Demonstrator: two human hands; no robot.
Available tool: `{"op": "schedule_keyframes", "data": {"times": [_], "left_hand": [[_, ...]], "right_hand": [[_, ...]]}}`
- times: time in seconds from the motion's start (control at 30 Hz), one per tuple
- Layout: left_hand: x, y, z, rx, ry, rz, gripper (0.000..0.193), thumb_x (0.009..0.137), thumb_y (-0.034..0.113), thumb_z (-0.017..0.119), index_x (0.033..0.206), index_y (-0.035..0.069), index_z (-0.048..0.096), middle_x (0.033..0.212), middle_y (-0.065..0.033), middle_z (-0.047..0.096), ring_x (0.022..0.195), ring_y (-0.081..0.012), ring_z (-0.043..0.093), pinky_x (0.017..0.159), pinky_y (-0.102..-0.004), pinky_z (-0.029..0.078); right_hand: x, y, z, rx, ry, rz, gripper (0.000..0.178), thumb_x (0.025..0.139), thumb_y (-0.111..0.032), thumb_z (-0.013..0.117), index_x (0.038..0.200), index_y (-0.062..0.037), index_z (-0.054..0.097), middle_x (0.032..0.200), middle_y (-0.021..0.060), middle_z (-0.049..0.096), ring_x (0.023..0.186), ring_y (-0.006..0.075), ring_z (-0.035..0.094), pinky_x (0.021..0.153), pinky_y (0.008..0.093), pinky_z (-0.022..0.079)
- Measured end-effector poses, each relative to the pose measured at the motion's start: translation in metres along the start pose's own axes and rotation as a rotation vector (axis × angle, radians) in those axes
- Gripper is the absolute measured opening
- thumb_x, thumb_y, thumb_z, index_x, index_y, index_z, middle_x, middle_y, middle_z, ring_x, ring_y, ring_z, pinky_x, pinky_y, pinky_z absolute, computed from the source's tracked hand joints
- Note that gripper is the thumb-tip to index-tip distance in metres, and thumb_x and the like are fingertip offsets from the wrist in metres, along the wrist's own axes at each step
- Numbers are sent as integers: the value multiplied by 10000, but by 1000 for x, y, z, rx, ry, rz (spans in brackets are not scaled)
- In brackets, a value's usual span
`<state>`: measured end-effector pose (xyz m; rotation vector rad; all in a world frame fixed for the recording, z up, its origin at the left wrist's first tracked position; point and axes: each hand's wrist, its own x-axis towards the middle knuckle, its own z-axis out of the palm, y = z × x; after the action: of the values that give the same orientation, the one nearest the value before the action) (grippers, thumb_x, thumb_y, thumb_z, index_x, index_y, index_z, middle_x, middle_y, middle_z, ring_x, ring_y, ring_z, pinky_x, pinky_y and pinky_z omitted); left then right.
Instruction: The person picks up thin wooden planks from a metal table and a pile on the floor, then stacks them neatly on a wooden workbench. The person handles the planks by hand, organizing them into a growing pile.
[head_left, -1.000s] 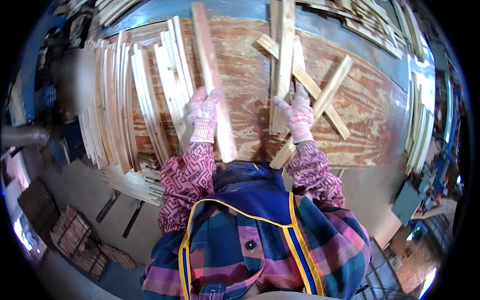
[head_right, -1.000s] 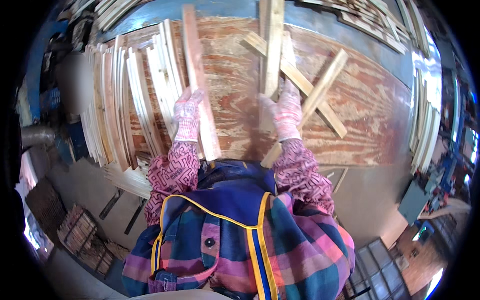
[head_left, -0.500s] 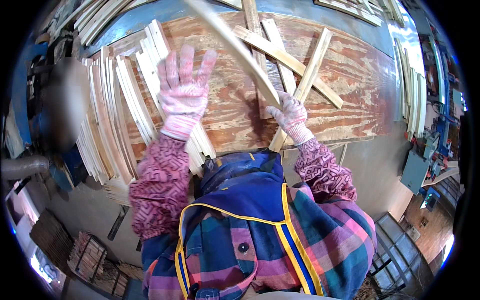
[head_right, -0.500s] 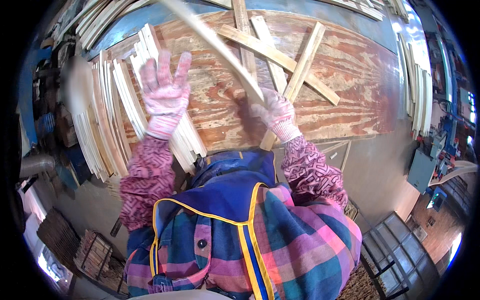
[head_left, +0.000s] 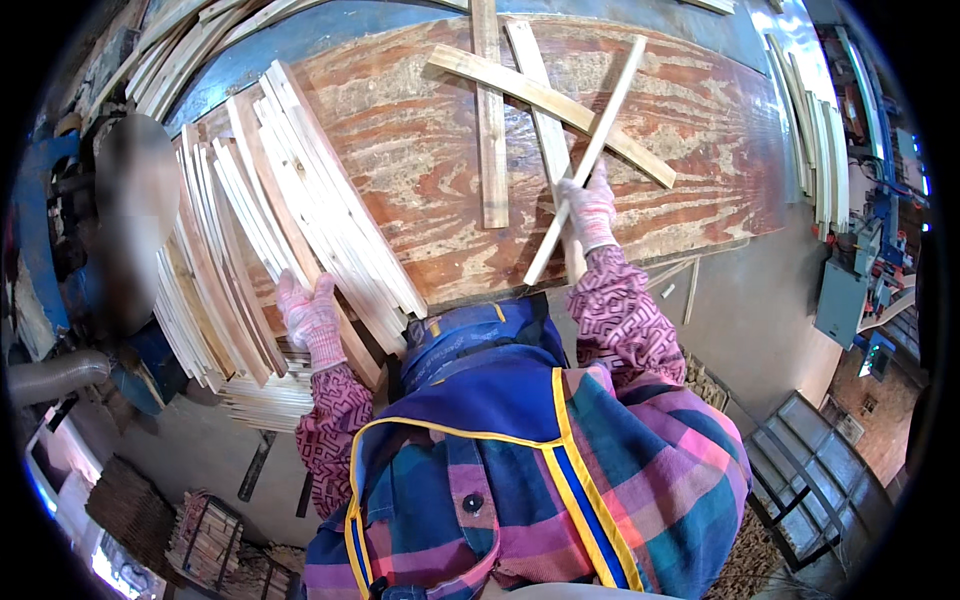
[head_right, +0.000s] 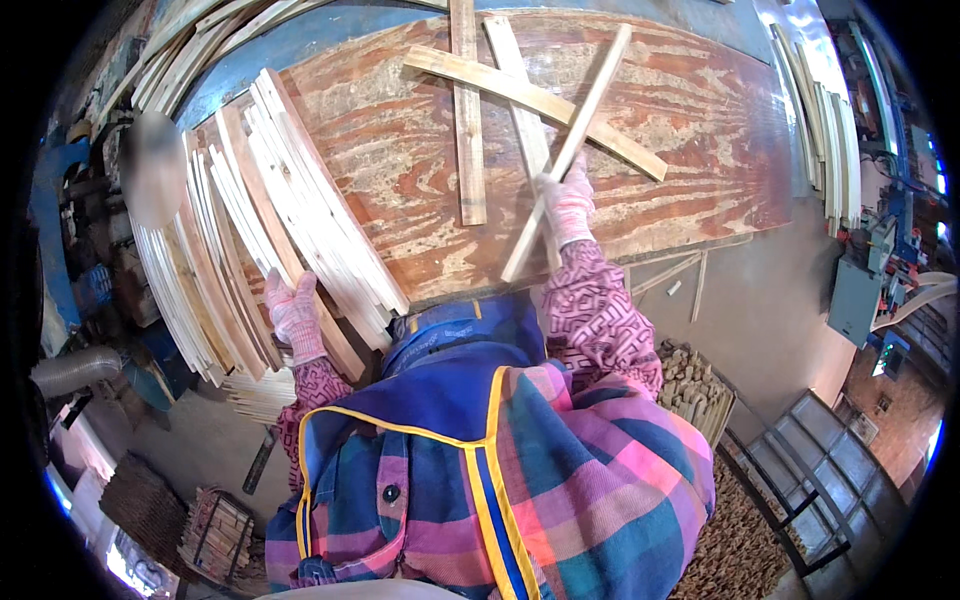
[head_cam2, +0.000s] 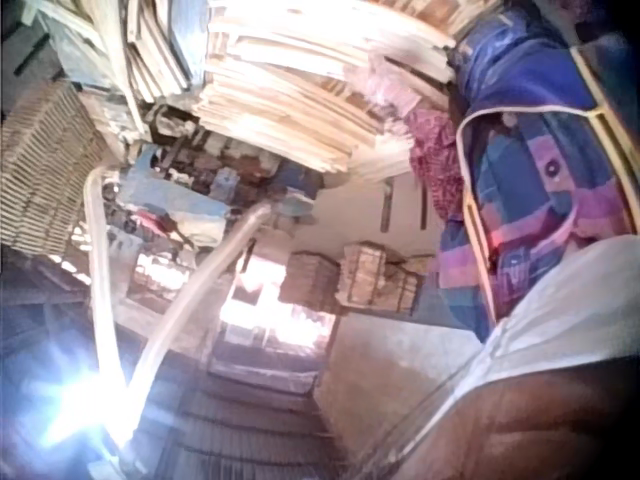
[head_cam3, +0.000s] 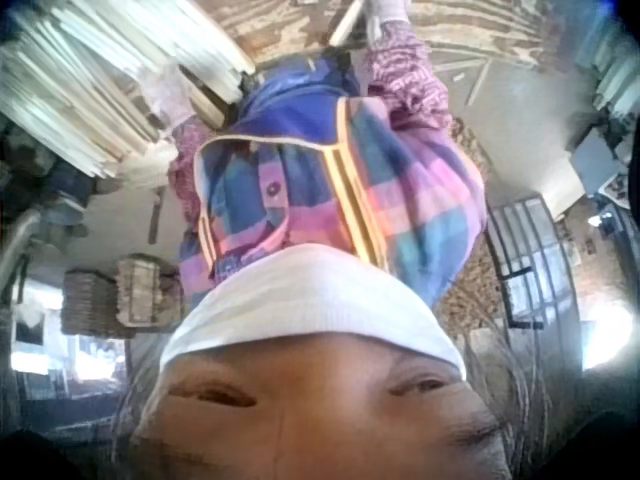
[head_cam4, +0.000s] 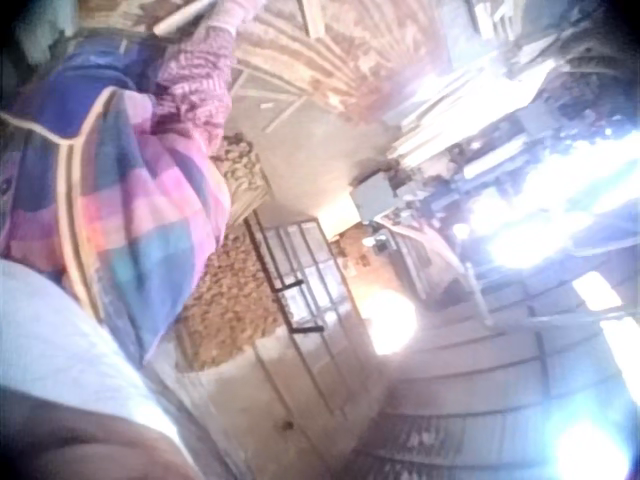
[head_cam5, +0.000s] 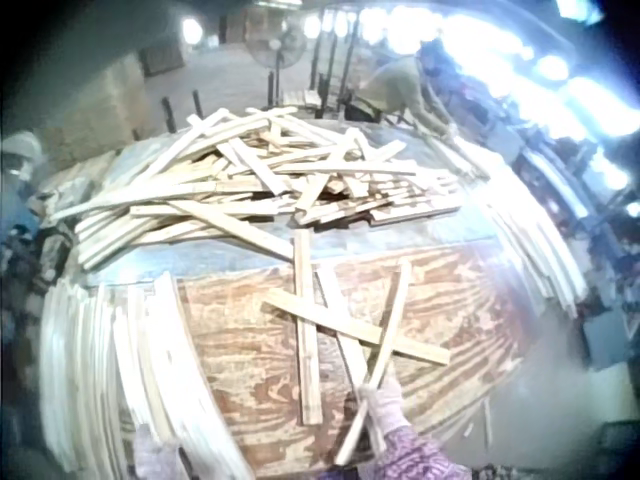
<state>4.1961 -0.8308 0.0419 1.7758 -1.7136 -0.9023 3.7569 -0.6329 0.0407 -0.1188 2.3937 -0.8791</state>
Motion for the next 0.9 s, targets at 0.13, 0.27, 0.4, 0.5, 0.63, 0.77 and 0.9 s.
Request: {"op": "schedule_keyframes", "data": {"times": [0.13,0.27,0.4,0.5,0.63,0.77,0.9], "left_hand": [[9,6,7,871,-51,-160,848,798,335,788,1523,233,358,1566,-186,233,1350,-387,406,1108,-454,388],[29,27,4,825,-149,-310,962,844,355,736,1573,342,110,1575,-197,237,1372,-395,404,1083,-497,419],[45,39,2,991,-207,-186,951,841,419,721,1576,286,131,1561,-219,246,1395,-401,356,1090,-494,410],[18,110,18,521,-118,353,944,745,440,805,1520,162,344,1436,-210,461,1334,-356,448,1140,-440,344],[-52,209,78,207,-798,-67,763,769,352,799,1428,173,460,1183,-177,665,1114,-316,633,938,-427,489],[-58,144,105,-602,-772,-396,577,828,70,743,1335,38,469,972,-112,660,728,-205,667,624,-296,584],[-64,117,96,-763,-767,-604,548,836,-66,660,1313,94,442,963,-101,627,715,-213,651,638,-356,614]], "right_hand": [[-16,-12,-11,912,-363,37,414,902,13,566,1315,-14,541,1059,94,657,934,211,656,836,348,573],[-34,-21,-5,1000,-633,-108,400,949,-22,530,1348,-3,499,1076,97,657,997,187,636,859,350,563],[-49,-27,24,1042,-649,-143,442,967,-94,542,1395,-33,450,1126,97,639,979,186,635,869,346,559],[-83,-66,36,821,-562,-95,576,911,-109,596,1449,-37,404,1144,125,634,1000,214,634,880,367,569],[-99,-85,60,418,-594,-358,563,945,-235,664,1449,-82,465,1310,106,611,1225,245,555,1047,363,456],[-4,-87,0,-553,-139,-472,777,813,-355,736,1482,-148,400,1450,156,489,1337,297,472,1078,357,427],[79,-31,-71,-980,210,-301,563,807,-281,712,1328,-220,509,1310,124,579,1238,283,545,1039,416,433]]}}
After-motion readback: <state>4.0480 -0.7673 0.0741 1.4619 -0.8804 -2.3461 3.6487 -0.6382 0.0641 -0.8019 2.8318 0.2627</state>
